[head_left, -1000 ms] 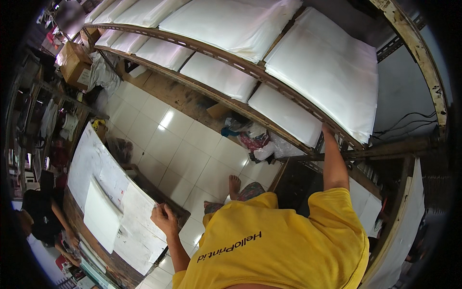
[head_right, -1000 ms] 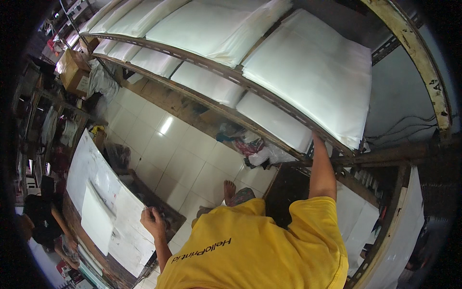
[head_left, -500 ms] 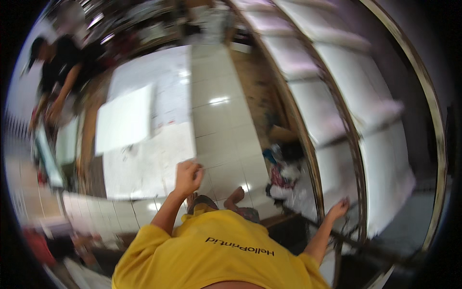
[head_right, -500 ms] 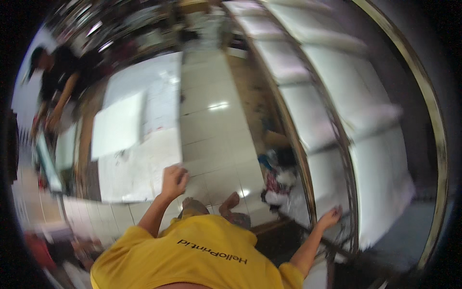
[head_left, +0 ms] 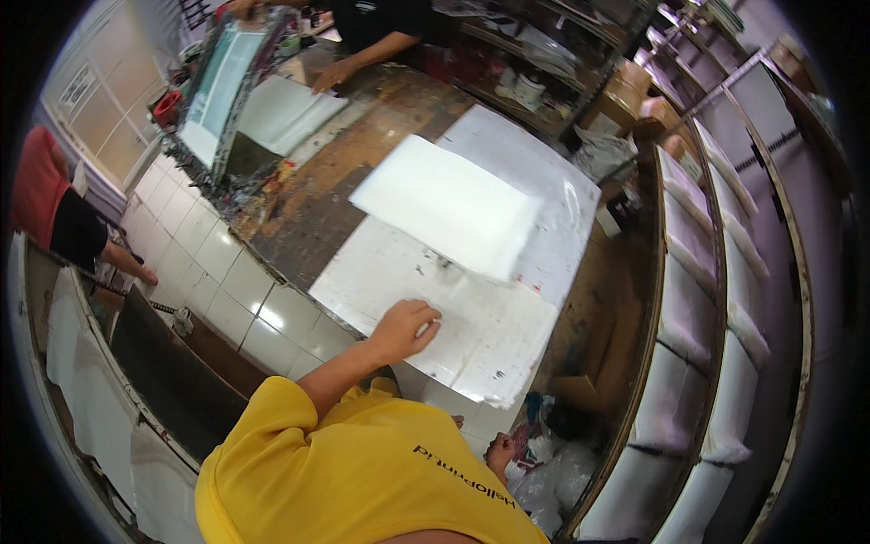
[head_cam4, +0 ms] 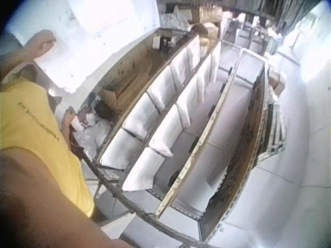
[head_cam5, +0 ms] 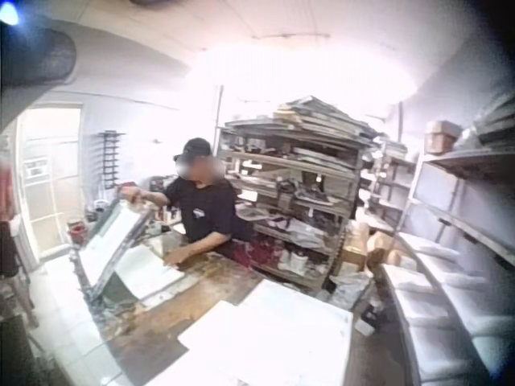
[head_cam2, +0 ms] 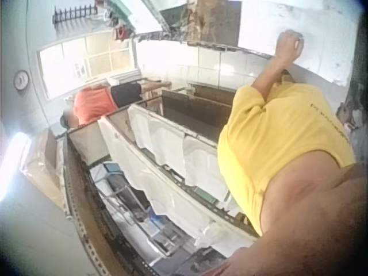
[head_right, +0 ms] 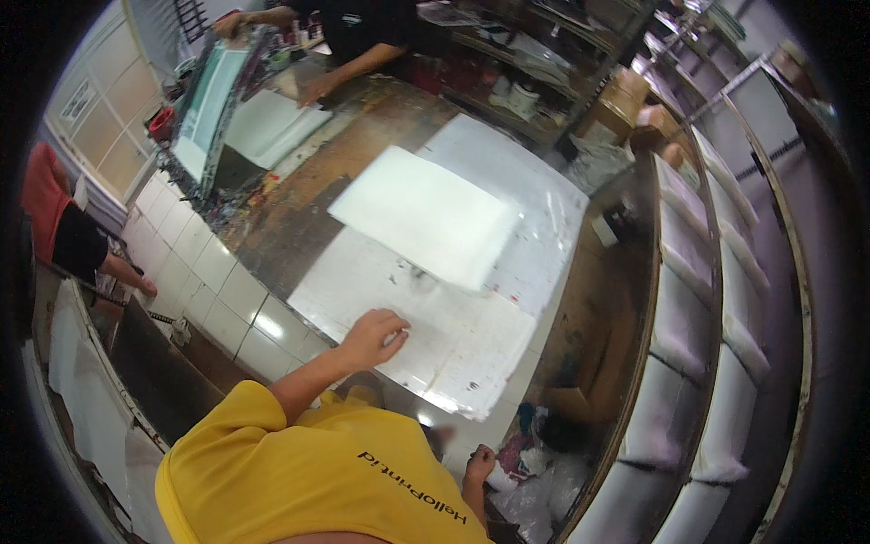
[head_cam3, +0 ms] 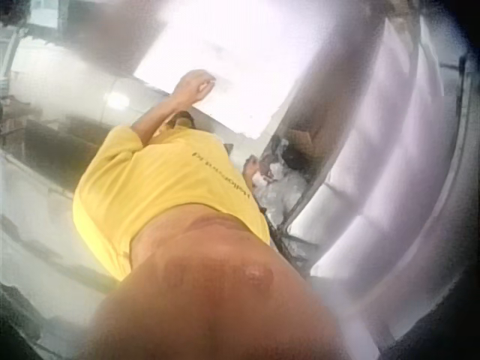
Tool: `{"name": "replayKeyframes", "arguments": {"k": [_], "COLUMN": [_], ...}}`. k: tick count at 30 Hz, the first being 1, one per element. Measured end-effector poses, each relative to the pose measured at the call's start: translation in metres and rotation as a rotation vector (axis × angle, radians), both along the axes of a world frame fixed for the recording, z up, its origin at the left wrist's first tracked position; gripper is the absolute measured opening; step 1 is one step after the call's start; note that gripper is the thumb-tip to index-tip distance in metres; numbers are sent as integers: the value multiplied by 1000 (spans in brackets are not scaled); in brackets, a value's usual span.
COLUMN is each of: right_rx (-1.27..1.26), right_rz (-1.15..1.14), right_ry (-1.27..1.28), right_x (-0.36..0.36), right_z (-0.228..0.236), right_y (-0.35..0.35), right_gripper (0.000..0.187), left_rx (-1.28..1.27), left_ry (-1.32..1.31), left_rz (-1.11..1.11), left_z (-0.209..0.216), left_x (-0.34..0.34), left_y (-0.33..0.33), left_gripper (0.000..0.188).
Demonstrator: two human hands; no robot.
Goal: The person repeatedly picks up white paper sheets from a table and places them onto a metal shelving unit. They handle the sheets one at a time, stacking them in neat piles on the shelves. Another person is visible working at the table in the background.
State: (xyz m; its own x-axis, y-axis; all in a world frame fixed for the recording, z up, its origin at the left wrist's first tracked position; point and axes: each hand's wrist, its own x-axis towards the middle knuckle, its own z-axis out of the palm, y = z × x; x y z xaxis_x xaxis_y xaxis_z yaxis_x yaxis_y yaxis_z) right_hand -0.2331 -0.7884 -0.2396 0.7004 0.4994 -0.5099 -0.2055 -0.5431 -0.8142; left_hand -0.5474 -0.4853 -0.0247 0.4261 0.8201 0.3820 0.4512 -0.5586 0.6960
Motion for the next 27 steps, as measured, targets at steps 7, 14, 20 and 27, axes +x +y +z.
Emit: {"name": "replayKeyframes", "arguments": {"k": [7, 14, 20, 27], "right_rx": [-73, -73, -144, -77], "right_rz": [18, -43, -210, -451], "right_ry": [-35, -7, 41, 114], "right_x": [-28, -64, -92, -94], "right_z": [-11, -13, 4, 23], "right_y": [51, 50, 23, 2], "right_gripper": [14, 15, 15, 14], "left_rx": [41, 128, 354, 146], "left_ry": [55, -12, 90, 626], "left_rz": [361, 441, 452, 462], "left_z": [-5, 8, 32, -22], "left_x": [-126, -159, -151, -164], "left_y": [41, 69, 113, 158], "left_gripper": [19, 24, 32, 22]}}
